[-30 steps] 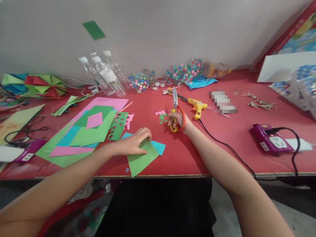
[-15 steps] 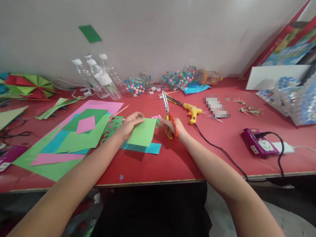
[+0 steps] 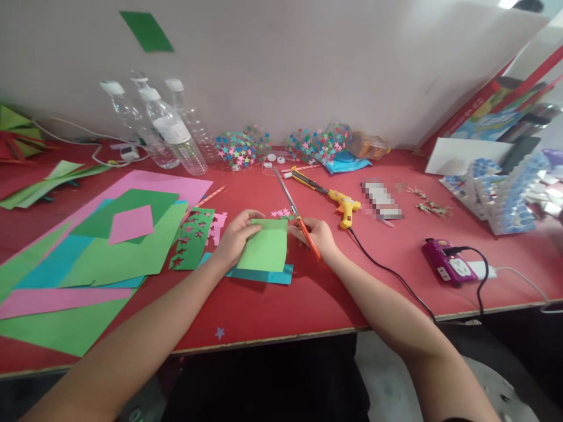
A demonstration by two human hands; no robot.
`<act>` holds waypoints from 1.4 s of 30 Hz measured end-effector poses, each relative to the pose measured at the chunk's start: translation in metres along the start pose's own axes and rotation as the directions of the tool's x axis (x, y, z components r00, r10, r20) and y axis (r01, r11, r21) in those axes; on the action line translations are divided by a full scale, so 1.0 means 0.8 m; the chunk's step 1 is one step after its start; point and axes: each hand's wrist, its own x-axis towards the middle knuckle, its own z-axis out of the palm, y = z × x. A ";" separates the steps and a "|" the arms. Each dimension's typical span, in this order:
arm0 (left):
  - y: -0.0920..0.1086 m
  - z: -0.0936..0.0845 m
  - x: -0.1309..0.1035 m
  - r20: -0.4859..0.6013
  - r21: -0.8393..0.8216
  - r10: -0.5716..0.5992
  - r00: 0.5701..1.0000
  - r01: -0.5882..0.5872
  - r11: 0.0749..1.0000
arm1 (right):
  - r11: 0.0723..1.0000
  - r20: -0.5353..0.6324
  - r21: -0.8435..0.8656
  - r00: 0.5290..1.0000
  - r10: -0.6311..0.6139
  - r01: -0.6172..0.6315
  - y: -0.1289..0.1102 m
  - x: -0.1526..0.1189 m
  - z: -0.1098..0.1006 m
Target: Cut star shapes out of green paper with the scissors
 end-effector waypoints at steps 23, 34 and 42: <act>-0.016 0.004 0.002 -0.068 0.117 0.198 0.978 -0.189 0.975 | 0.994 -0.065 -0.056 0.993 -0.093 0.090 0.012 0.026 0.000; 0.004 0.009 -0.014 0.039 0.013 0.113 0.993 -0.113 0.993 | 0.996 0.148 0.082 0.989 0.014 -0.026 -0.001 0.006 -0.001; 0.004 -0.003 -0.006 0.168 -0.182 -0.036 0.985 0.067 0.981 | 0.919 -0.034 0.394 0.999 0.020 -0.005 0.010 0.015 0.005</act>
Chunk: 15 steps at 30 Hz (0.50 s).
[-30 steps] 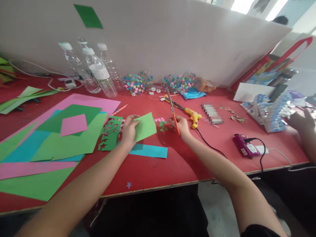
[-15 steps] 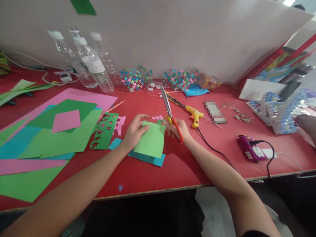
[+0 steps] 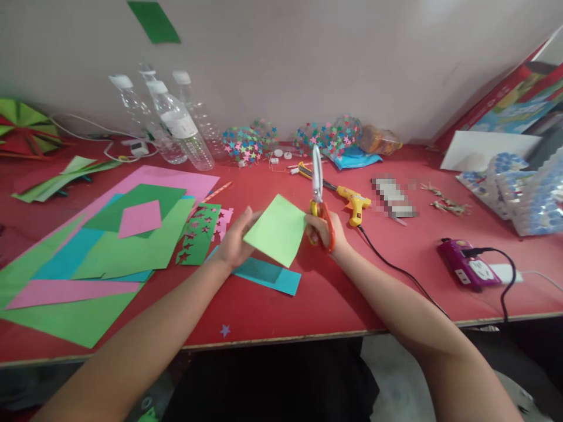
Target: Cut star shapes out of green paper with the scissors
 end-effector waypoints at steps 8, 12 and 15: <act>-0.007 0.013 -0.010 0.114 0.336 0.047 0.992 -0.084 0.938 | 0.999 -0.063 0.054 0.998 -0.008 0.011 -0.006 0.000 0.006; -0.016 0.018 -0.019 0.254 0.463 0.191 0.948 -0.293 0.837 | 1.000 -0.011 0.027 1.000 -0.017 0.017 -0.002 -0.010 0.013; -0.019 0.016 -0.021 0.293 0.516 0.171 0.941 -0.306 0.800 | 1.000 -0.003 0.013 1.000 -0.005 0.005 0.001 -0.012 0.015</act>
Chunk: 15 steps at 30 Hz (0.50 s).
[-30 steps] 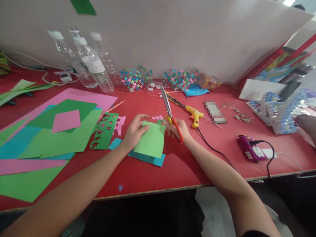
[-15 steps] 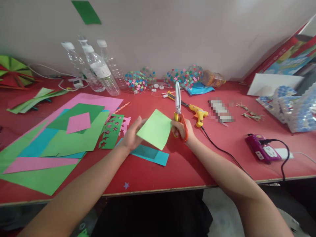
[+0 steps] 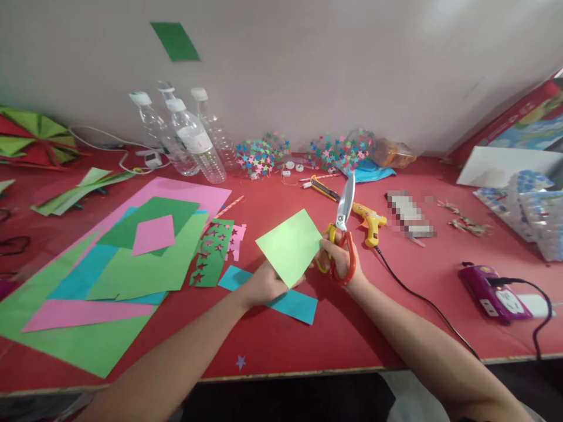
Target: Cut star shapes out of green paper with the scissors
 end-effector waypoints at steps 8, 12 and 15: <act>0.012 0.010 -0.001 -0.064 -0.018 -0.031 0.997 0.030 0.999 | 0.995 -0.028 -0.094 0.999 -0.030 0.027 -0.003 -0.004 0.006; 0.013 0.009 0.001 -0.213 -0.168 -0.130 0.968 0.095 0.981 | 0.987 0.102 -0.148 0.994 -0.042 0.057 -0.003 -0.016 0.012; 0.005 0.004 0.001 -0.201 -0.162 -0.205 0.958 0.174 0.971 | 0.972 0.119 -0.229 0.993 -0.019 0.046 -0.005 -0.024 0.017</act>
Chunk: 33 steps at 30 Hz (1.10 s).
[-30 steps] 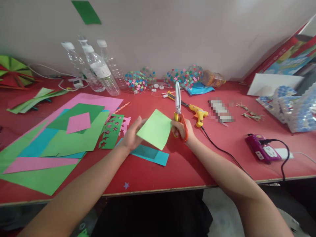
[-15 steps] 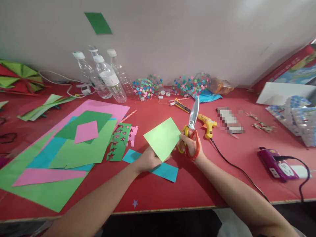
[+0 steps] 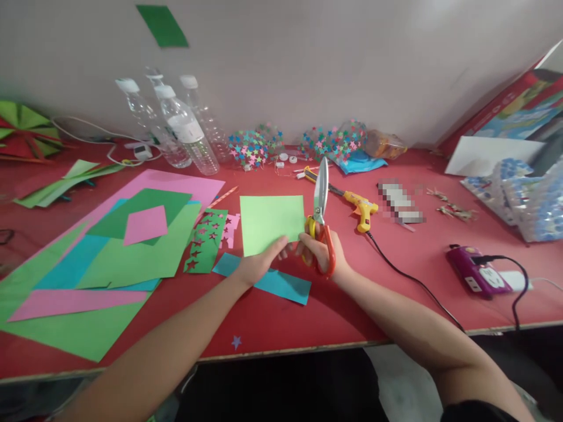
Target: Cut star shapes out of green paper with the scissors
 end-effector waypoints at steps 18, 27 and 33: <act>0.008 -0.018 0.009 -0.269 -0.122 0.036 0.963 -0.071 0.990 | 0.945 0.186 -0.315 0.971 0.149 -0.085 -0.029 -0.002 -0.055; 0.012 -0.023 0.007 -0.252 -0.009 0.041 0.967 -0.045 0.999 | 0.921 0.174 -0.389 0.980 0.094 -0.019 -0.010 -0.012 -0.060; 0.012 -0.024 0.003 -0.246 0.084 0.064 0.967 -0.045 0.995 | 0.836 0.235 -0.546 0.969 0.081 0.062 -0.004 -0.013 -0.059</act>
